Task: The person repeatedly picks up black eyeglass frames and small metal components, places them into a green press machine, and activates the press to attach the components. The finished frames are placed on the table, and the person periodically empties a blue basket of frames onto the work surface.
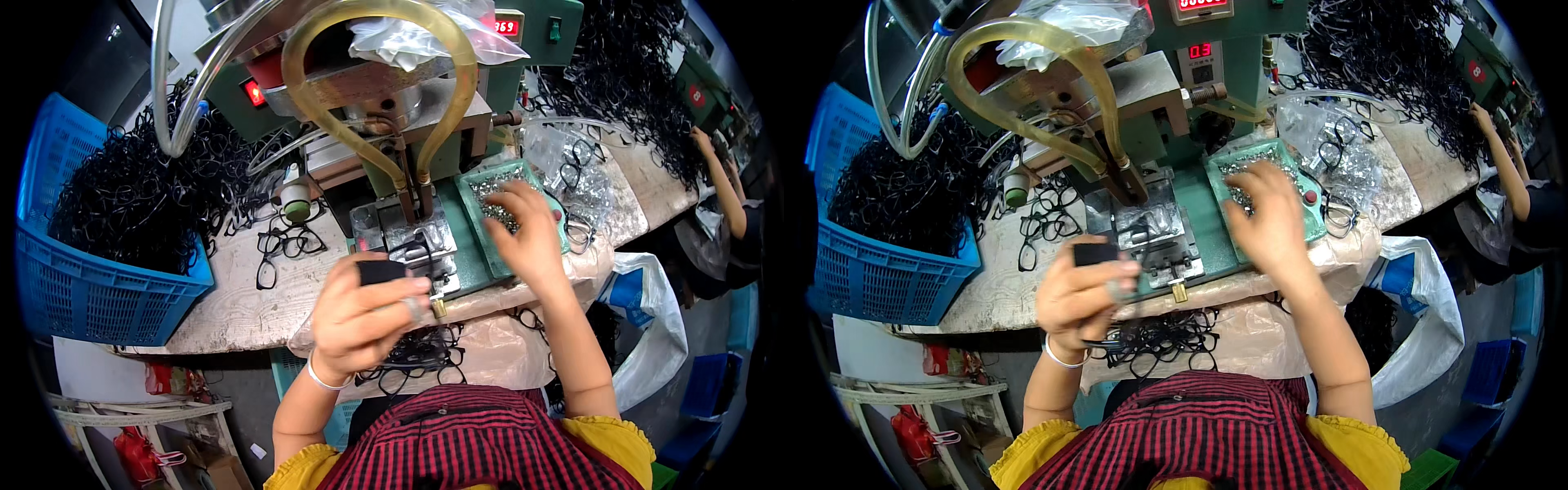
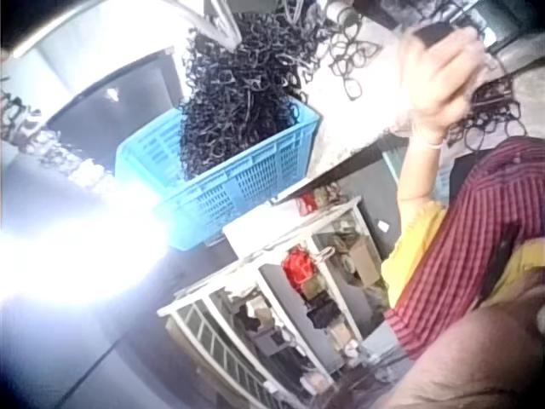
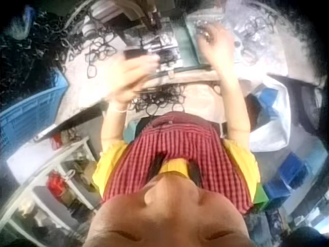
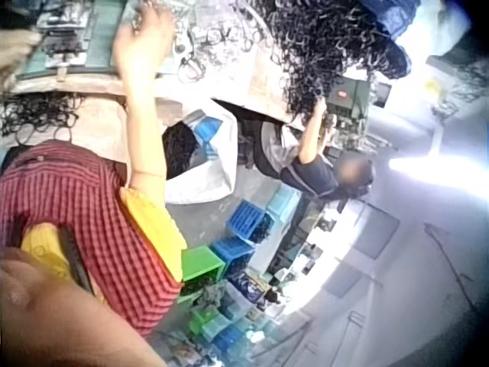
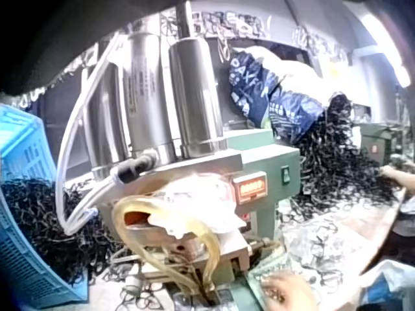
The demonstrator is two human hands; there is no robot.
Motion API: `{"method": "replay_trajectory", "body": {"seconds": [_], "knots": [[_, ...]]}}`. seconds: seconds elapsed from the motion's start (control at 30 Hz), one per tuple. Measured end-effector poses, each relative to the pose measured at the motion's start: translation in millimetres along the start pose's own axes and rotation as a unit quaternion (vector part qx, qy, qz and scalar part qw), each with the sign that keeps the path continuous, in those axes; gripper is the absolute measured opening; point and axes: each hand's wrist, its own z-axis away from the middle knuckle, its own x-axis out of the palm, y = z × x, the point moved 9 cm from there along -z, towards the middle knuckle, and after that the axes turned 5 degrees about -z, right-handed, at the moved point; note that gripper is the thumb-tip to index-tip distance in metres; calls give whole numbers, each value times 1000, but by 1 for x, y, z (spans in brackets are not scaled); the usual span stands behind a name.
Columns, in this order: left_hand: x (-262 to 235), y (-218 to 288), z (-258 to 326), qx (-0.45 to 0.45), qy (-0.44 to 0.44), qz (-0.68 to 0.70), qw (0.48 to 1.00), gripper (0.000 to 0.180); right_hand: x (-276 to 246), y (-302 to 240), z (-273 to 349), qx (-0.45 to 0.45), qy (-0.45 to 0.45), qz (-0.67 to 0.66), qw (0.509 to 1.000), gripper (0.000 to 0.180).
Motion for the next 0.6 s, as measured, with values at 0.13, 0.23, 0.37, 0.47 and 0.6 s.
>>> {"method": "replay_trajectory", "body": {"seconds": [0.13, 0.23, 0.37, 0.47, 0.6], "knots": [[26, 16, 5, 46, -44, -16, 998, 15, -22, 55, 35, -7, 85, 174, 981, 19], [18, 8, -4, 54, -43, -25, 997, 15, -16, 50, 17, -36, 128, 130, 983, 15], [19, 4, -3, 44, -44, -33, 998, 15, 18, 18, -19, -132, 107, 121, 978, 12], [20, 18, 18, -14, -43, -106, 993, 25, 41, 23, -28, -69, 47, 206, 975, 13], [-54, 28, 72, -113, 76, -268, 954, 22, 0, 59, 18, 6, 187, 47, 981, 15]]}}
